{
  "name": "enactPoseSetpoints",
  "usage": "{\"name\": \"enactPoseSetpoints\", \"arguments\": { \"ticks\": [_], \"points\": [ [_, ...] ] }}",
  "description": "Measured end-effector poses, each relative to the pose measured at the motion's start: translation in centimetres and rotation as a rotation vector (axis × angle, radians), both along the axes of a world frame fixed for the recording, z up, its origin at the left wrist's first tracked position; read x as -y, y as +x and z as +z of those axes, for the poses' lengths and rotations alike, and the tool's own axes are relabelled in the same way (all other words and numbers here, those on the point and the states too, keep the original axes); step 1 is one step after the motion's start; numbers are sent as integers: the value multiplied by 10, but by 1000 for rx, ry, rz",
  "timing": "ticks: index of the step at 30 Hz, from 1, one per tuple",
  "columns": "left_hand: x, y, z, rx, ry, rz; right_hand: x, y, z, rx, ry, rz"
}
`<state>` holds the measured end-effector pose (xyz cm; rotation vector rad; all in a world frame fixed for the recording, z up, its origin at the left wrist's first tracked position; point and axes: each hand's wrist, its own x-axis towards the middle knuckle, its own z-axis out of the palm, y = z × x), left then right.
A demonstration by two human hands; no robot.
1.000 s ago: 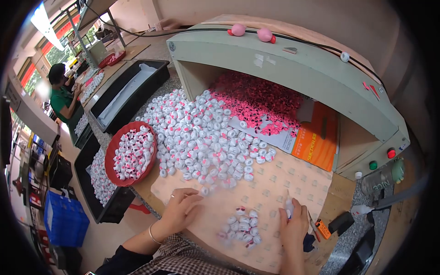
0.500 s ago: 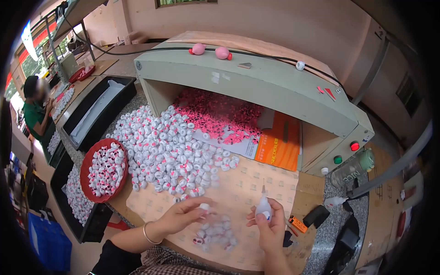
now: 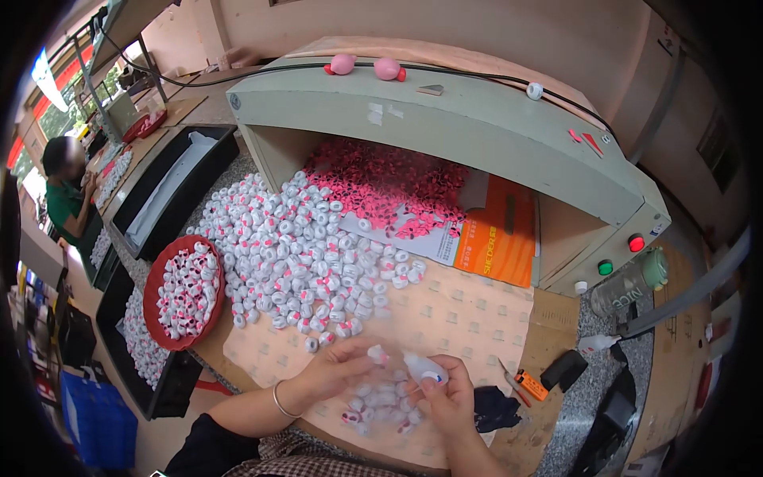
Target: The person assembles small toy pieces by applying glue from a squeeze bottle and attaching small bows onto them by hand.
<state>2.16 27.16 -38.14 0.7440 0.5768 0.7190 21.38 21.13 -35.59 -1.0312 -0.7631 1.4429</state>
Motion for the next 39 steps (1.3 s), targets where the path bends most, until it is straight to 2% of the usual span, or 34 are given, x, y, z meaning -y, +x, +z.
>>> {"name": "enactPoseSetpoints", "arguments": {
  "ticks": [4,9,15,21,39],
  "points": [
    [3,0,-11,106,-5,26,-2,8,-9,120,197,-71],
    [1,0,-9,80,-21,44,-3,2,-9,244,325,-226],
    [-1,2,-11,101,-41,51,1,1,-17,393,497,-270],
    [1,3,-10,57,19,41,4,-7,-17,531,527,-251],
    [1,1,-2,-12,15,-5,4,-4,-21,568,577,-256]
  ]
}}
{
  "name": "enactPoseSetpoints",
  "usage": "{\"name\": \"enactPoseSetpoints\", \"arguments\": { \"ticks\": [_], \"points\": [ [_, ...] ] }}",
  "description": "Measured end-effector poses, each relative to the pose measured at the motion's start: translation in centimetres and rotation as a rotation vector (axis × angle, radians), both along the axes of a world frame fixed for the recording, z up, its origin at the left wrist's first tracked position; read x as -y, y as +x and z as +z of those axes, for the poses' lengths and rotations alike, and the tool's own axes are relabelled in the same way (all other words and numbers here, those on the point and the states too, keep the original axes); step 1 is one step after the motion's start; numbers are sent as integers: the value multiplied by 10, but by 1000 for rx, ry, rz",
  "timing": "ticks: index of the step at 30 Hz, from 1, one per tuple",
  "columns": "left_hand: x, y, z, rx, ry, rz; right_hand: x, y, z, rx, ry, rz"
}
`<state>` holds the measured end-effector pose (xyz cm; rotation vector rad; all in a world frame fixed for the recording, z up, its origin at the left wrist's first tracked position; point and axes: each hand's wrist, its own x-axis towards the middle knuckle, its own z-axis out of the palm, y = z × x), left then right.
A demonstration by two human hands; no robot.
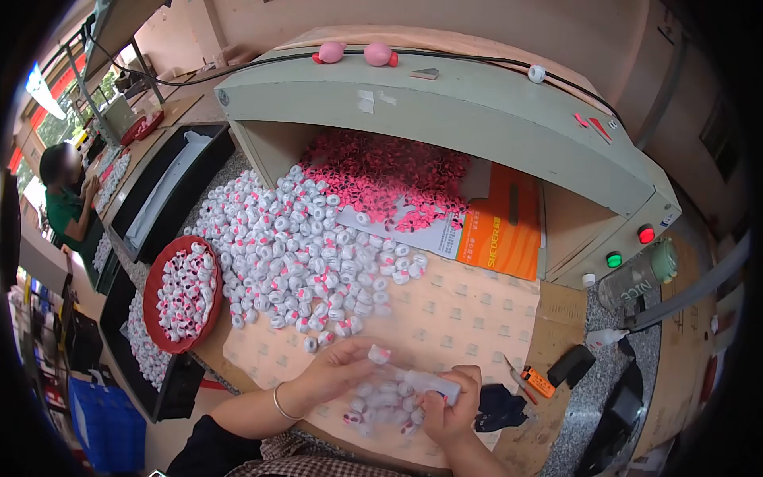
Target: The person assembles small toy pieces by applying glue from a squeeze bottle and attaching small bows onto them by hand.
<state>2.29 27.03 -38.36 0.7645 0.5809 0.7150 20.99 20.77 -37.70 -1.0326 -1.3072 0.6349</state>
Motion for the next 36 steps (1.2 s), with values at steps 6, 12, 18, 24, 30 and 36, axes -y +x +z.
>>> {"name": "enactPoseSetpoints", "arguments": {
  "ticks": [6,12,18,24,30,36],
  "points": [
    [0,0,3,-6,0,-1,-1,0,3,6,4,-3],
    [2,0,-2,-6,17,9,-1,0,4,58,8,-25],
    [0,0,-2,0,4,-3,0,3,-2,105,31,-65],
    [1,-1,-1,-4,-31,6,3,-4,7,-17,-45,-93],
    [2,0,1,10,-25,21,4,4,-4,217,7,-145],
    [1,0,0,17,-24,16,9,-2,-1,-48,-134,-124]
  ]
}}
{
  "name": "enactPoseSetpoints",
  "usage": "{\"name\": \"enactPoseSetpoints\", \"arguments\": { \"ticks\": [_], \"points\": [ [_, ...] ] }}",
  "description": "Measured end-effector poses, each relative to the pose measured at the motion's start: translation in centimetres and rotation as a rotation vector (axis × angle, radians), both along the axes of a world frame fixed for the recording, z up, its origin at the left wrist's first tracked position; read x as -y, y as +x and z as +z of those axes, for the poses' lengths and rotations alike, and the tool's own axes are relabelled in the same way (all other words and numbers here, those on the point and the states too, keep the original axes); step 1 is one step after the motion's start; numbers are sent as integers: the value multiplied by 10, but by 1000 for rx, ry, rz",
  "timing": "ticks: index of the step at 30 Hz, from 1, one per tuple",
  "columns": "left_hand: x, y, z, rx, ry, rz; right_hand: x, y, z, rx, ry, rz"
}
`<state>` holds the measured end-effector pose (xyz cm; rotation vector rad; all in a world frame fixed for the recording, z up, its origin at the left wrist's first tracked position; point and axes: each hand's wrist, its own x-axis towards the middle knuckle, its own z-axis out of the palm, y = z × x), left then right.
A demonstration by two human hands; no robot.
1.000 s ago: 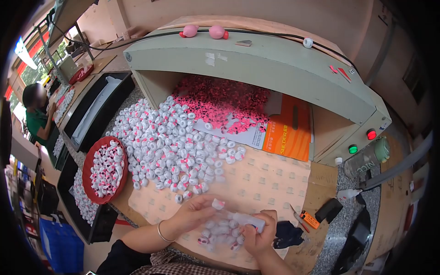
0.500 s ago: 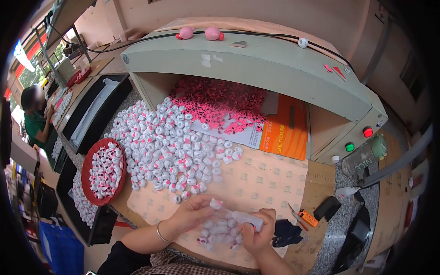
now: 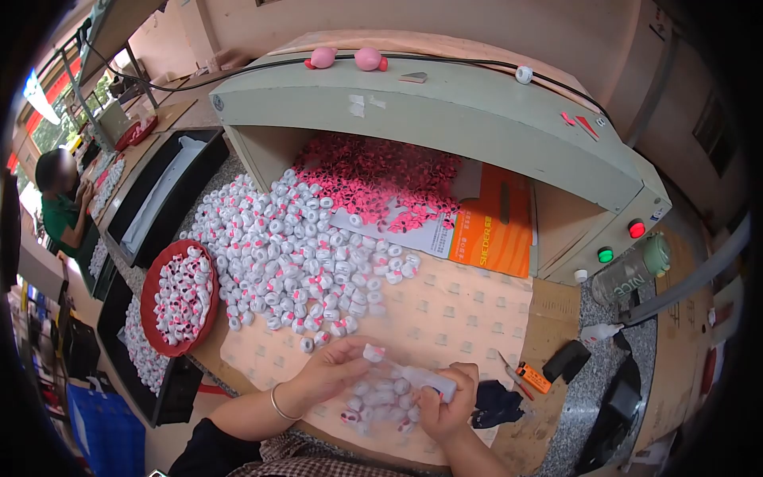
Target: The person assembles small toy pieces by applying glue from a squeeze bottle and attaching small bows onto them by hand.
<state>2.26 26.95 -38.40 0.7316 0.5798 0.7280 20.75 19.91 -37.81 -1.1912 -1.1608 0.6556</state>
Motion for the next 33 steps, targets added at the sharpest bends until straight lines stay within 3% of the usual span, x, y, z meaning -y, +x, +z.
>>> {"name": "enactPoseSetpoints", "arguments": {
  "ticks": [5,24,30,33],
  "points": [
    [0,-1,1,-10,-5,18,-2,9,-3,280,79,-64],
    [0,1,0,-34,57,46,-4,4,3,312,105,-27],
    [2,1,0,-55,74,37,1,5,-10,201,81,-28],
    [2,1,0,-75,93,30,0,7,-6,334,98,-12]
  ]
}}
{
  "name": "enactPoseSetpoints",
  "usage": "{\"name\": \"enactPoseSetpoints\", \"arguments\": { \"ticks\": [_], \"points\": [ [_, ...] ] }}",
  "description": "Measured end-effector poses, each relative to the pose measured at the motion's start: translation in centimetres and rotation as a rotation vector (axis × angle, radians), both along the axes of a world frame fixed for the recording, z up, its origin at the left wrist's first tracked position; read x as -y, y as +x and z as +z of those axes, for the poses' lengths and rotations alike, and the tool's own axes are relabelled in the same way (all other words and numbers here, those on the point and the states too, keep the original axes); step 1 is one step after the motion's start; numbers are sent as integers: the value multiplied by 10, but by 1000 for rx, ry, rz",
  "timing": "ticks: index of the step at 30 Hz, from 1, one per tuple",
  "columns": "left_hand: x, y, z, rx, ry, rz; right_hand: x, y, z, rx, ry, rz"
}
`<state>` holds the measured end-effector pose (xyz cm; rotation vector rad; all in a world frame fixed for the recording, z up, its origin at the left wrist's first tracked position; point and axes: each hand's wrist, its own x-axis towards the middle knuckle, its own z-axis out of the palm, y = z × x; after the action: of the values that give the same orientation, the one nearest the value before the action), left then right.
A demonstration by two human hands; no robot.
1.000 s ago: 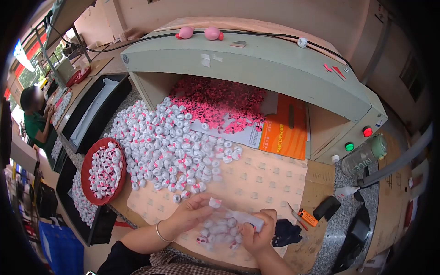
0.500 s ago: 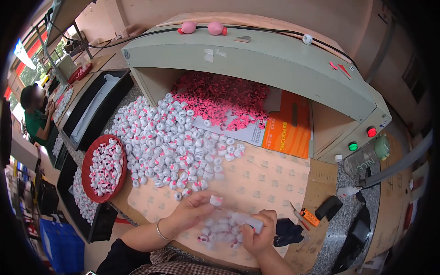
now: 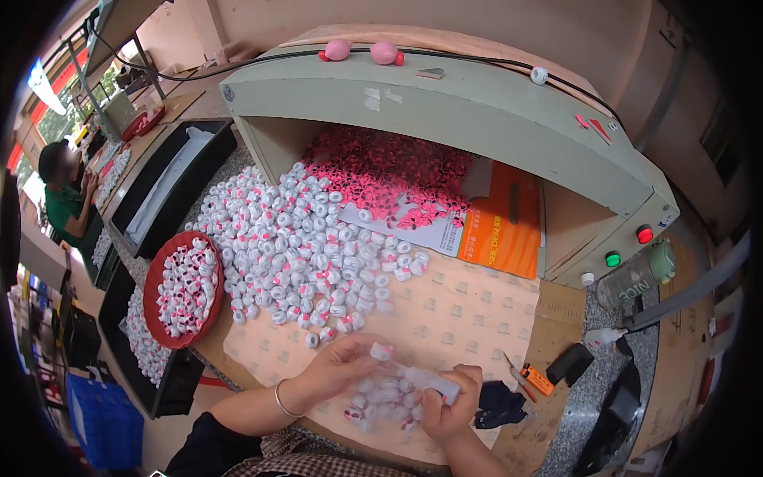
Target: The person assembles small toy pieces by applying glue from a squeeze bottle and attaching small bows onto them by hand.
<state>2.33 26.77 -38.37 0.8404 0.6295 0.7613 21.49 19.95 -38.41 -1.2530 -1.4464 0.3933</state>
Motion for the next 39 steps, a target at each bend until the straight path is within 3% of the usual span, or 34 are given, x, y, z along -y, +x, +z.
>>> {"name": "enactPoseSetpoints", "arguments": {
  "ticks": [3,12,26,30,33,36,39],
  "points": [
    [0,0,-1,-14,31,-7,2,-3,-6,-134,-27,18],
    [1,1,-6,-4,53,-4,-4,-7,6,2,34,-12],
    [0,0,1,4,41,20,-1,-4,9,3,5,4],
    [-1,-1,-3,-12,57,11,-6,-2,15,123,109,-16],
    [-1,-1,0,-44,74,28,-2,-2,10,6,24,1],
    [0,0,1,-47,92,36,1,-8,16,-295,-91,45],
    [0,-1,-1,-54,89,26,-9,-4,17,-407,-16,3]
  ]
}}
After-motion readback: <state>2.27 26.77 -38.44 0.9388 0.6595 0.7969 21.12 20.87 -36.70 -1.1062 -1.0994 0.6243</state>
